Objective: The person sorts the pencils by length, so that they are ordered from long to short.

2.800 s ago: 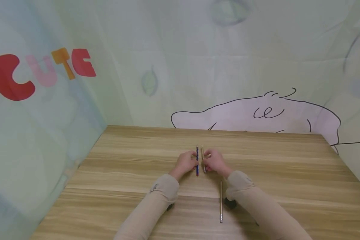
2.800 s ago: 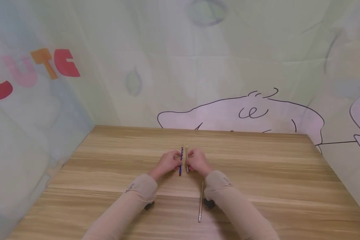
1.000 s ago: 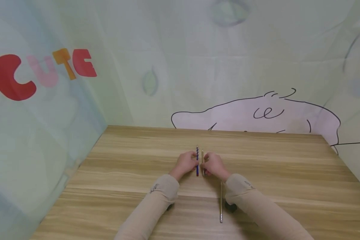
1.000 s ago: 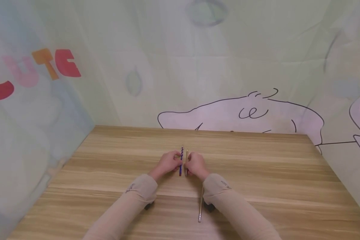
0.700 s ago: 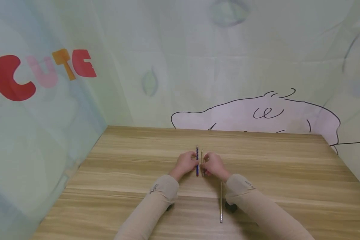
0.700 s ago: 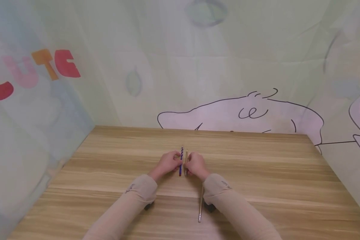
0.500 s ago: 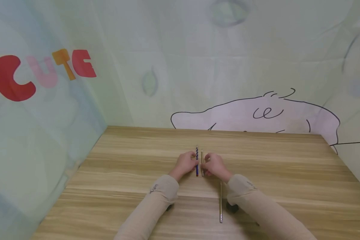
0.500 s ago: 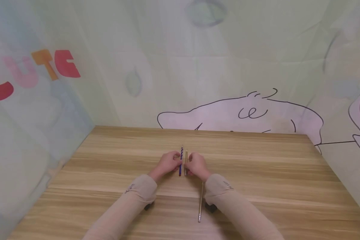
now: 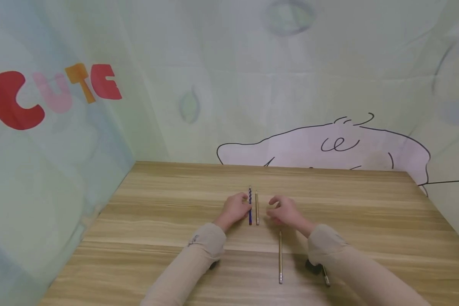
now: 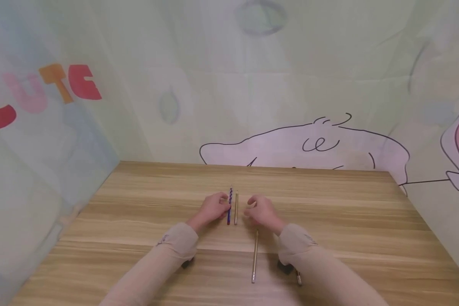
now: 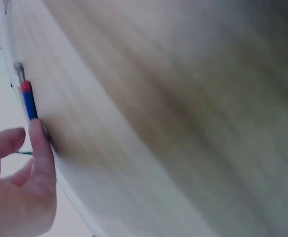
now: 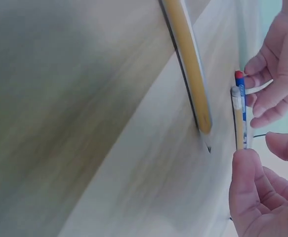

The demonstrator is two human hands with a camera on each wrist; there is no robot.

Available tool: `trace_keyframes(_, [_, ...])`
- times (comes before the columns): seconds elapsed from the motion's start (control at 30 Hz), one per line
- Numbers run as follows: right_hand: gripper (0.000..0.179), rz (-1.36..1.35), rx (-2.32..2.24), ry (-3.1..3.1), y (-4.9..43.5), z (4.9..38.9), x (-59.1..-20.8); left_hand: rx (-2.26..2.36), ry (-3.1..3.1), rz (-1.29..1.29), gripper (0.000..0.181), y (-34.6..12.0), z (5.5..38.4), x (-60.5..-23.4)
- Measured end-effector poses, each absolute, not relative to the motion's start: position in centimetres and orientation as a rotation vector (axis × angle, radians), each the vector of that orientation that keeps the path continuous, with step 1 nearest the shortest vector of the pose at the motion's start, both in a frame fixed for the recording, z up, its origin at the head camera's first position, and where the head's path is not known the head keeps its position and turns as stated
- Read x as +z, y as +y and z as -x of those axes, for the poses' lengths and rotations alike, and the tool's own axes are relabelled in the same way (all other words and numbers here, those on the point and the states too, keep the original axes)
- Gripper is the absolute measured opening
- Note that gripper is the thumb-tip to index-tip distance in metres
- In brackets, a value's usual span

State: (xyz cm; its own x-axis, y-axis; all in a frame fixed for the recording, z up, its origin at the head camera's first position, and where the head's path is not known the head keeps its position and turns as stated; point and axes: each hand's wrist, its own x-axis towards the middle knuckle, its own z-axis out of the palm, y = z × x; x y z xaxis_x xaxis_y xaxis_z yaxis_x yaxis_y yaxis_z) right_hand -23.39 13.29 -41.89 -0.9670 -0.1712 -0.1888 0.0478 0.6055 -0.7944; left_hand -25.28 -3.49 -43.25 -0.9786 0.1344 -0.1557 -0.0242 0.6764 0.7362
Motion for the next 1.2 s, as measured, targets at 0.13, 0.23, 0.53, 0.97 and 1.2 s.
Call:
trace_keyframes(0.13, [0.033,0.138,-1.310,2.579,14.6,22.8,-41.3,1.090,2.832,-0.155,0.033,-3.2,24.6,-42.5])
trace_keyframes(0.23, [0.034,0.158,-1.333,2.557,15.6,22.3,-40.6,1.089,2.862,-0.196,0.034,-3.0,23.9,-42.0])
trace_keyframes(0.53, [0.036,0.199,-1.339,2.563,18.5,20.7,-38.8,1.278,2.715,-0.364,0.037,-2.0,21.6,-41.3])
trace_keyframes(0.97, [0.040,0.221,-1.359,2.535,22.3,18.3,-39.4,1.259,2.553,-0.489,0.037,-0.3,18.2,-42.1])
trace_keyframes(1.2, [0.042,0.174,-1.356,2.504,23.4,16.8,-40.2,1.230,2.559,-0.587,0.027,0.6,16.5,-42.7])
